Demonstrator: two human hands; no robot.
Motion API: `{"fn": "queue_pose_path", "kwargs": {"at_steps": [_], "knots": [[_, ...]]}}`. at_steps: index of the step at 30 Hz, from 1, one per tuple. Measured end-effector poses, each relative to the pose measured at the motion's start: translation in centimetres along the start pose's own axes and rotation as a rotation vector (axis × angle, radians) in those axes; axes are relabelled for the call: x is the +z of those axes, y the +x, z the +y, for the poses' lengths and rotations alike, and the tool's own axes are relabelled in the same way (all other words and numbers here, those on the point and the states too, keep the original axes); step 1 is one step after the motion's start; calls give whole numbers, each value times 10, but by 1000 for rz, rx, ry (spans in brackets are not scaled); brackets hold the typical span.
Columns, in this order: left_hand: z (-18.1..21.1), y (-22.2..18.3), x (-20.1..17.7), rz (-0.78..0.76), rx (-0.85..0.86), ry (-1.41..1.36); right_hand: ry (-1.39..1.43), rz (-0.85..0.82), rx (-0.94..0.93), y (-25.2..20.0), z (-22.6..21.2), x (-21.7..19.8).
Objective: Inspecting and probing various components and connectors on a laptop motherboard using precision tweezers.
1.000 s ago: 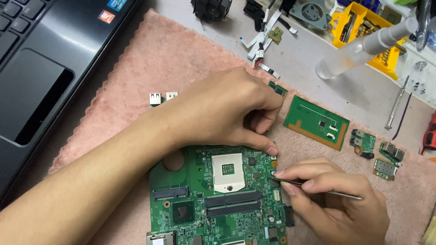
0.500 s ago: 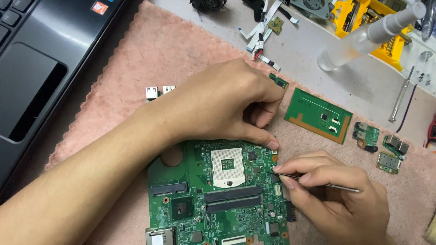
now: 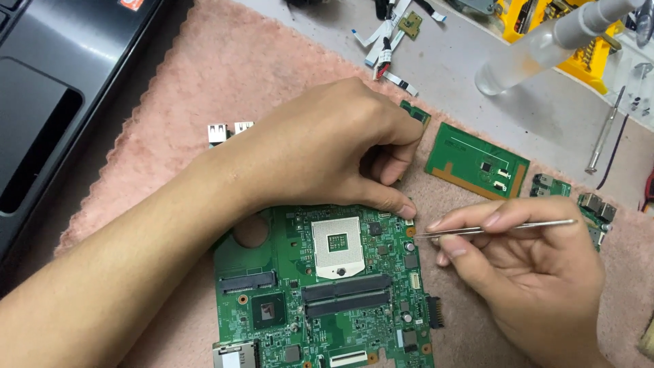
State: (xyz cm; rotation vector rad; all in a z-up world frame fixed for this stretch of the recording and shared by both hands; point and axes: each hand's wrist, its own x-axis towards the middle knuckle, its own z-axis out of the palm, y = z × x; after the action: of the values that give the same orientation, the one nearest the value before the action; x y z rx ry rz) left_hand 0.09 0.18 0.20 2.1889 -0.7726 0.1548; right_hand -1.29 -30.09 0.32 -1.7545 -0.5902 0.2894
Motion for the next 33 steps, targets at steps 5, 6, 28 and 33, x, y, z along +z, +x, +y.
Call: {"fn": "queue_pose_path", "kwargs": {"at_steps": [5,6,28,33], "knots": [[0,0,0,-4,-15,17,-18,-40,-75,-7,7,0],[0,0,1,-5,-19,12,-40,-43,-104,-10,8,1],[0,0,2,-2,-26,18,-464,-123,-236,-7,-14,10],[-2,-1,2,9,-4,5,-405,-83,-104,-8,-12,9]]}}
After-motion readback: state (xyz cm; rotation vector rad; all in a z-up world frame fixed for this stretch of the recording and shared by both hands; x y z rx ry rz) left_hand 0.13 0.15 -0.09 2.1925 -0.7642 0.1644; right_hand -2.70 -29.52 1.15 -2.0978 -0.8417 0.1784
